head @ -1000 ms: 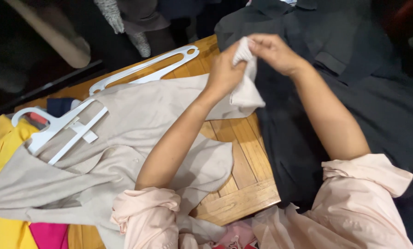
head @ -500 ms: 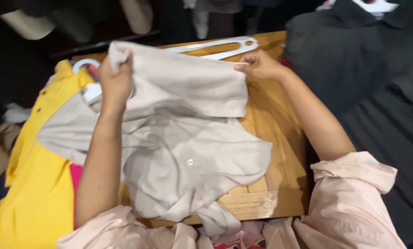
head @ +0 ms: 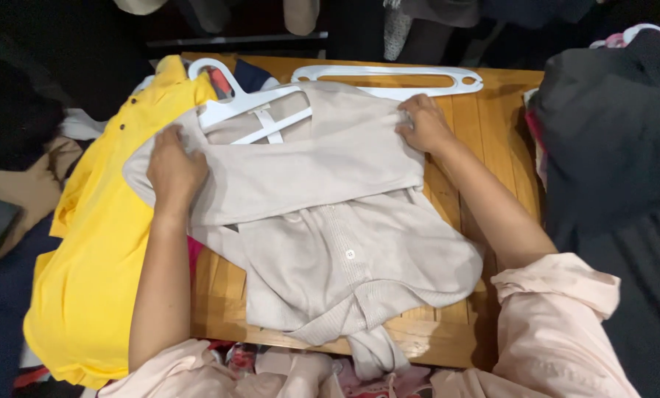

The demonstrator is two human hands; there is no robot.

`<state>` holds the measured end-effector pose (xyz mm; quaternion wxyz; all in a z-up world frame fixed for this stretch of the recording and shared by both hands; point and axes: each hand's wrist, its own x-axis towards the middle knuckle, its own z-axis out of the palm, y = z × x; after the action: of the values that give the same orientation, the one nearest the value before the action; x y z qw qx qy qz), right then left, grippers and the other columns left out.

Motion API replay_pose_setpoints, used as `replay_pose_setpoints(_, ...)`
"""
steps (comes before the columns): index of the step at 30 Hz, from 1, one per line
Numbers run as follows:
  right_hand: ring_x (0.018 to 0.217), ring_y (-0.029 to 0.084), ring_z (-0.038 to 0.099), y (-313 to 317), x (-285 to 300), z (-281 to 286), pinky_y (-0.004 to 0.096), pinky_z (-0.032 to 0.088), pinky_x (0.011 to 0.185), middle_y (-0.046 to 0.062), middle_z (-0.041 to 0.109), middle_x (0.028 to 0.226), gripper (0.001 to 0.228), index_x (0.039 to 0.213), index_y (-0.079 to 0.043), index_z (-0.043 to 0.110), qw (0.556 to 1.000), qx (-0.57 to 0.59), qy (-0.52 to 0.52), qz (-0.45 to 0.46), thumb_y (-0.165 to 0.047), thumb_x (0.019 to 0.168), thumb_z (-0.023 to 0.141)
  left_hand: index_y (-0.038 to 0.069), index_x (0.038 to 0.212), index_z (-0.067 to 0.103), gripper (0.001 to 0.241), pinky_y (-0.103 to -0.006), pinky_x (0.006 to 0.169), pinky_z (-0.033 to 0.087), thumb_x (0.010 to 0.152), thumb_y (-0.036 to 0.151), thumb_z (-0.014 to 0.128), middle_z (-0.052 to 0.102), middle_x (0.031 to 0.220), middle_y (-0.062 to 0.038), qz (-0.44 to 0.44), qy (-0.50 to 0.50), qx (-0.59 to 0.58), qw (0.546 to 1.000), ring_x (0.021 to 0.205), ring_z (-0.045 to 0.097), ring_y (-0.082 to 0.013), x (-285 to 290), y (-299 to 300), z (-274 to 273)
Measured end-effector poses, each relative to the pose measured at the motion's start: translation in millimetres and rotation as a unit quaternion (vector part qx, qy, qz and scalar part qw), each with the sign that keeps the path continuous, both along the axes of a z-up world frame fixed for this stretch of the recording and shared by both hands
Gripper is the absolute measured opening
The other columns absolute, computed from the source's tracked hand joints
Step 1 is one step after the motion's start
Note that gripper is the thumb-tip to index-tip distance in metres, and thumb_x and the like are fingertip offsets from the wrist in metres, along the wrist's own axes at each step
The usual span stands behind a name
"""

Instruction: The person places a beige cardigan onto a white hanger, buttons the cardigan, and then folds the garment neatly on the table.

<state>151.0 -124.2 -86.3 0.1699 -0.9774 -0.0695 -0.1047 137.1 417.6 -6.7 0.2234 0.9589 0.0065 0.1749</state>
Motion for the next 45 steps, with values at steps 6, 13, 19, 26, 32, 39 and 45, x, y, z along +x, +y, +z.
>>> replay_pose_setpoints(6, 0.114, 0.042, 0.065, 7.3, -93.9, 39.7, 0.053, 0.052, 0.097, 0.016, 0.065, 0.117, 0.043, 0.126, -0.014, 0.066, 0.993, 0.040, 0.081, -0.074, -0.034, 0.089, 0.073, -0.001, 0.140, 0.059, 0.070, -0.0561, 0.107, 0.037, 0.089, 0.041, 0.080, 0.057, 0.138, -0.024, -0.051, -0.081, 0.129, 0.987, 0.123, 0.059, -0.0440, 50.0, -14.3, -9.4)
replay_pose_setpoints(13, 0.098, 0.041, 0.074, 36.0, -196.5, 65.0, 0.053, 0.057, 0.087, 0.014, 0.079, 0.090, 0.039, 0.106, -0.011, 0.072, 0.958, 0.054, 0.266, -0.091, -0.041, 0.081, 0.075, -0.003, 0.122, 0.071, 0.071, -0.0506, 0.088, 0.052, 0.086, 0.057, 0.083, 0.070, 0.113, -0.024, -0.034, -0.004, 0.241, 0.970, 0.103, 0.068, -0.0436, 86.0, -18.8, -23.2)
replay_pose_setpoints(19, 0.097, 0.034, 0.069, 8.1, -213.4, 45.9, 0.044, 0.051, 0.081, 0.009, 0.076, 0.097, 0.025, 0.091, -0.019, 0.069, 0.936, -0.059, 0.336, -0.082, -0.035, 0.073, 0.062, 0.003, 0.126, 0.066, 0.063, -0.0620, 0.074, 0.046, 0.102, 0.061, 0.069, 0.073, 0.109, -0.025, -0.048, -0.030, 0.145, 0.988, 0.095, 0.066, -0.0541, 80.8, 4.7, -19.6)
replay_pose_setpoints(26, 0.085, 0.023, 0.068, -61.8, -228.1, 18.8, 0.037, 0.050, 0.080, 0.001, 0.071, 0.085, 0.012, 0.093, -0.020, 0.072, 0.980, 0.041, 0.157, -0.113, -0.022, 0.084, 0.065, 0.001, 0.124, 0.070, 0.046, -0.0632, 0.067, 0.047, 0.103, 0.038, 0.085, 0.076, 0.099, -0.028, 0.008, -0.188, 0.040, 0.981, 0.085, 0.066, -0.0564, 64.0, 37.6, -1.3)
replay_pose_setpoints(32, 0.124, 0.033, 0.060, 30.1, -195.8, 27.6, 0.046, 0.046, 0.108, 0.014, 0.069, 0.125, 0.033, 0.118, -0.005, 0.071, 0.986, 0.122, -0.065, 0.090, -0.028, 0.094, 0.072, 0.003, 0.117, 0.066, 0.057, -0.0651, 0.066, 0.047, 0.102, 0.056, 0.083, 0.075, 0.096, -0.028, 0.036, -0.140, 0.086, 0.986, 0.085, 0.066, -0.0560, 57.6, 41.6, -12.9)
replay_pose_setpoints(39, 0.114, 0.036, 0.062, 84.4, -184.4, 42.6, 0.049, 0.043, 0.098, 0.012, 0.069, 0.125, 0.062, 0.121, -0.009, 0.068, 0.972, 0.023, 0.104, 0.210, -0.062, 0.095, 0.053, 0.005, 0.116, 0.066, 0.056, -0.0626, 0.074, 0.048, 0.102, 0.058, 0.074, 0.074, 0.101, -0.026, 0.065, -0.080, 0.036, 0.994, 0.093, 0.065, -0.0550, 55.6, 53.7, -30.4)
replay_pose_setpoints(45, 0.102, 0.035, 0.063, 19.5, -162.2, 33.3, 0.046, 0.048, 0.090, 0.016, 0.066, 0.113, 0.047, 0.120, -0.004, 0.059, 0.987, 0.132, 0.066, -0.062, -0.042, 0.093, 0.063, 0.004, 0.119, 0.067, 0.061, -0.0617, 0.070, 0.048, 0.102, 0.062, 0.074, 0.074, 0.100, -0.023, 0.072, -0.064, 0.033, 0.995, 0.090, 0.066, -0.0529, 64.8, 55.7, -51.5)
